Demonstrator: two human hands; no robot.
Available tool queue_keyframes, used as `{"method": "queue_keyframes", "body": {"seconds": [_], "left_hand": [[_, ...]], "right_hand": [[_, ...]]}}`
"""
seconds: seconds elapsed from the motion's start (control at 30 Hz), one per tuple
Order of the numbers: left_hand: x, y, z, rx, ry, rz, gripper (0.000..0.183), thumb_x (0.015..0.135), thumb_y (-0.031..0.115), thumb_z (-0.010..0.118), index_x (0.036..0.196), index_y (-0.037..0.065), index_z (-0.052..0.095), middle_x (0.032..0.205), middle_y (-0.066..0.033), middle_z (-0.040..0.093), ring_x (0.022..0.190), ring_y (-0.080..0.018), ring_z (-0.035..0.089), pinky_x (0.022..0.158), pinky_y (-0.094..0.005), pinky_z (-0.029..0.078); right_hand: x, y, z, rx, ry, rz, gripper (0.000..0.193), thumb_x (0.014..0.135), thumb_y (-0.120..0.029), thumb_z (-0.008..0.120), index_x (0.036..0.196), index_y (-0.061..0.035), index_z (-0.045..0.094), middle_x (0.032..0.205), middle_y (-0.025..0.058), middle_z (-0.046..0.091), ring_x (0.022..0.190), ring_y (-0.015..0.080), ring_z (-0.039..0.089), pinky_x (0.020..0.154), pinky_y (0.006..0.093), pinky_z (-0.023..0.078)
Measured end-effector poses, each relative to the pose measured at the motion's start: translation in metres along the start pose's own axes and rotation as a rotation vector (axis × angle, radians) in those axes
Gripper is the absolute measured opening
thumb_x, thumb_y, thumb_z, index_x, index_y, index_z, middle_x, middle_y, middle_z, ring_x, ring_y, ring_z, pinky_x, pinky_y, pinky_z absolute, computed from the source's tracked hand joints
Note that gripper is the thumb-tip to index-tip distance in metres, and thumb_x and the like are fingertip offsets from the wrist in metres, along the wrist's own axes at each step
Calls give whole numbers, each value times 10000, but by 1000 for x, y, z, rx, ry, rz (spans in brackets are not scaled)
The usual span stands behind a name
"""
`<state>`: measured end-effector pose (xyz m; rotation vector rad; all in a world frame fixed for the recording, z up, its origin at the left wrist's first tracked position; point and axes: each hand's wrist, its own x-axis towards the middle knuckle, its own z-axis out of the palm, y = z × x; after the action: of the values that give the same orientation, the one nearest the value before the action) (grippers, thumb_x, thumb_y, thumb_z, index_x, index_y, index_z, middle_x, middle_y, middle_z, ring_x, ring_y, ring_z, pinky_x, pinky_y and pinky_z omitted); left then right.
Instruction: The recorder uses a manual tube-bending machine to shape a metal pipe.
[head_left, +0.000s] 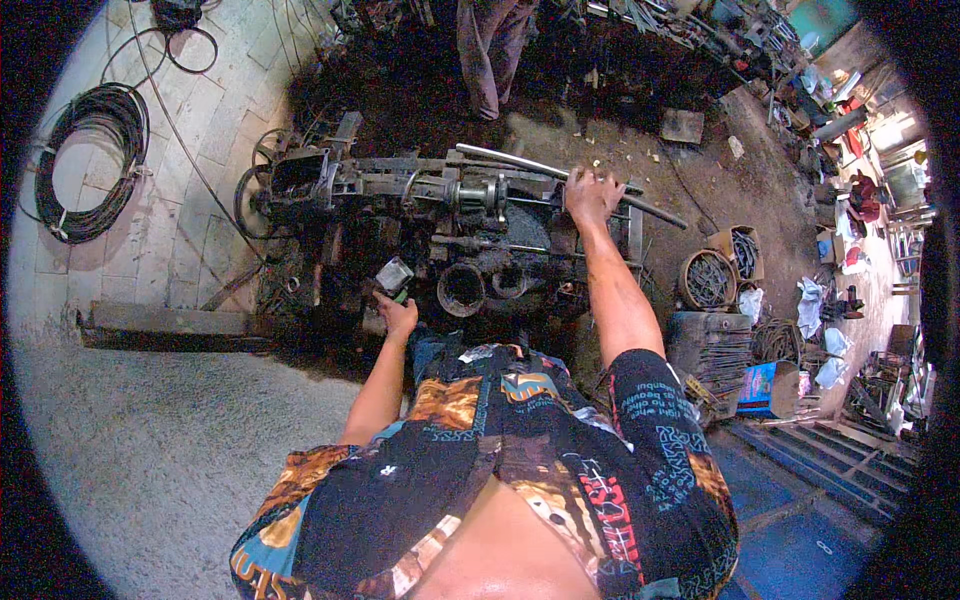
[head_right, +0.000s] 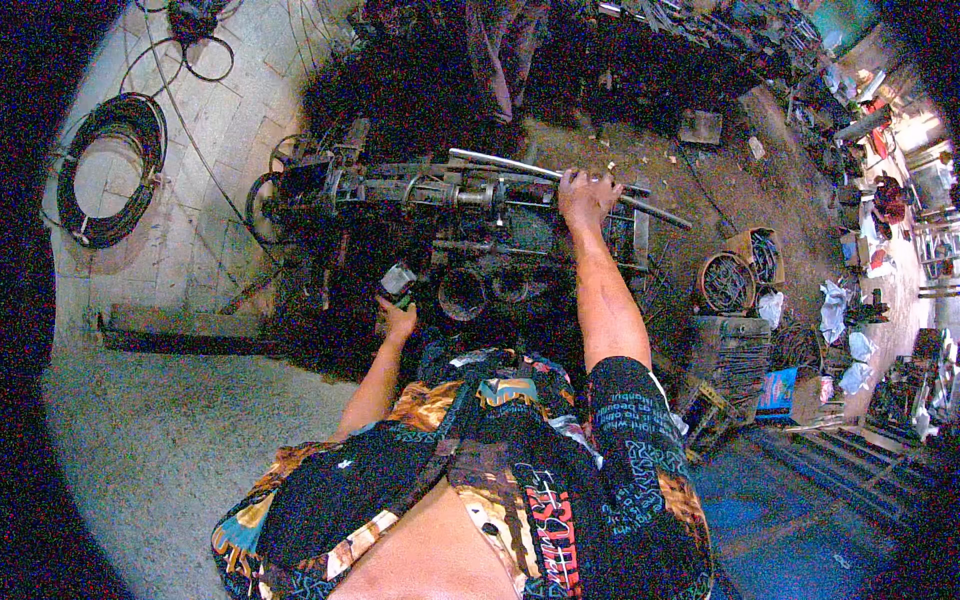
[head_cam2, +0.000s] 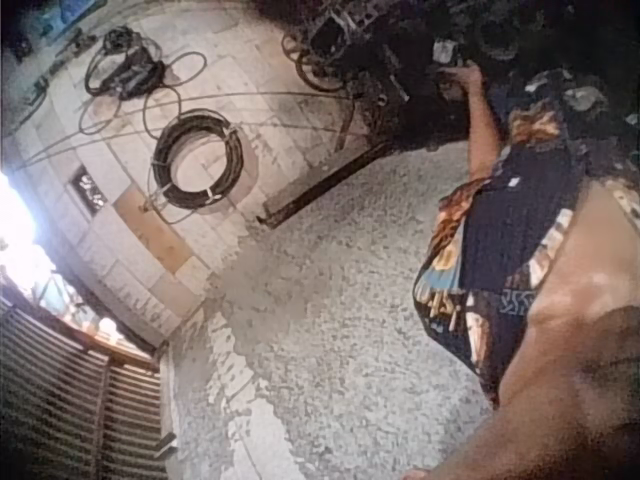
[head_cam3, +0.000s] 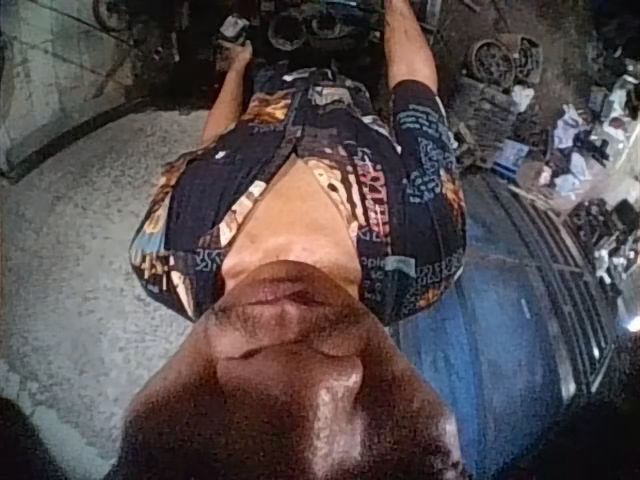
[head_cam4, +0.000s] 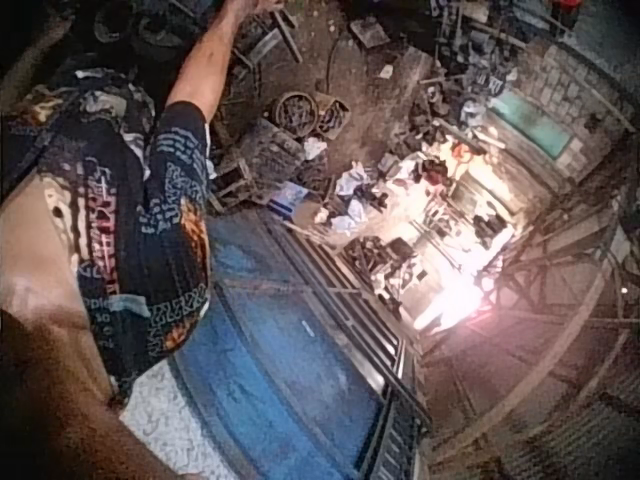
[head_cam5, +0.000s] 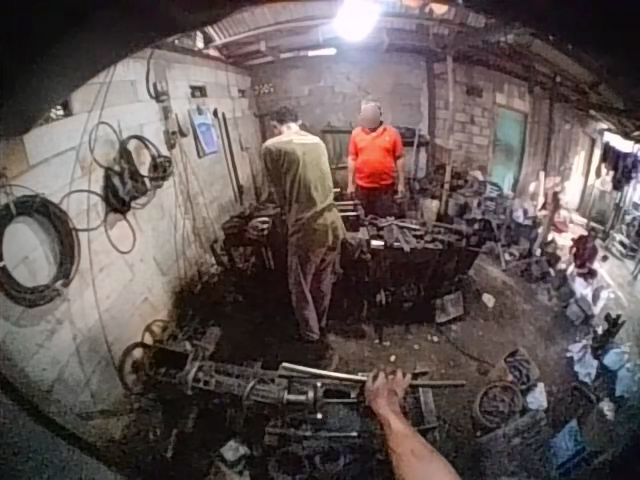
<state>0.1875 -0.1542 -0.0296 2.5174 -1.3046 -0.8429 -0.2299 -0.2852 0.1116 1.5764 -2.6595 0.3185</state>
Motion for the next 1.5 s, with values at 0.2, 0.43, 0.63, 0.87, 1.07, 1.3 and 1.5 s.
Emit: {"method": "queue_keyframes", "body": {"seconds": [0.2, 0.43, 0.63, 0.87, 1.07, 1.3, 1.5], "left_hand": [[11, -13, 8, -94, -26, 25, 1089, 773, 333, 657, 1421, -10, -147, 1418, -374, 189, 1341, -471, 197, 1115, -470, 177], [-4, 0, -4, -11, -23, 22, 958, 822, 235, 613, 1421, -49, -78, 1405, -388, 174, 1326, -485, 205, 1085, -483, 246], [-11, -5, -18, 386, 10, 237, 616, 889, 305, 502, 1330, -91, 332, 1440, -310, 201, 1315, -467, 256, 1063, -510, 279], [-26, -5, -22, 573, -146, 175, 597, 865, 350, 506, 1292, -53, 402, 1356, -257, 398, 1293, -437, 320, 1063, -547, 245], [-18, -37, 8, 734, -249, 22, 776, 817, 402, 562, 1378, -37, 256, 1399, -285, 321, 1319, -453, 268, 1061, -581, 214], [51, -131, 77, 817, -489, -153, 924, 818, 441, 560, 1426, -60, 77, 1461, -309, 157, 1365, -422, 179, 1087, -551, 176], [115, -177, 142, 688, -632, -127, 821, 826, 472, 523, 1335, -135, 309, 1405, -299, 306, 1300, -425, 314, 1097, -506, 165]], "right_hand": [[-1, 4, 1, -30, 43, 10, 396, 885, -392, 426, 1004, -114, 681, 1071, 119, 651, 1090, 347, 522, 1005, 580, 265], [-2, 15, 9, 24, 244, -21, 357, 850, -376, 491, 810, -96, 709, 922, 107, 680, 967, 324, 584, 935, 560, 344], [2, 31, 5, 101, 218, 4, 406, 855, -414, 477, 827, -80, 706, 941, 144, 674, 968, 337, 588, 922, 503, 385], [9, 60, -6, 8, 128, 99, 454, 846, -459, 465, 877, -87, 723, 837, 189, 674, 806, 367, 649, 793, 440, 476], [13, 64, -22, -58, -164, 124, 523, 864, -505, 409, 940, -79, 704, 950, 218, 658, 951, 359, 621, 872, 447, 448], [16, 74, -21, -36, -148, 99, 604, 849, -587, 373, 923, -87, 702, 952, 232, 657, 928, 379, 634, 862, 476, 461], [25, 80, -25, -103, -329, 116, 660, 841, -624, 341, 1050, -81, 653, 1024, 222, 645, 979, 375, 615, 856, 458, 471]]}}
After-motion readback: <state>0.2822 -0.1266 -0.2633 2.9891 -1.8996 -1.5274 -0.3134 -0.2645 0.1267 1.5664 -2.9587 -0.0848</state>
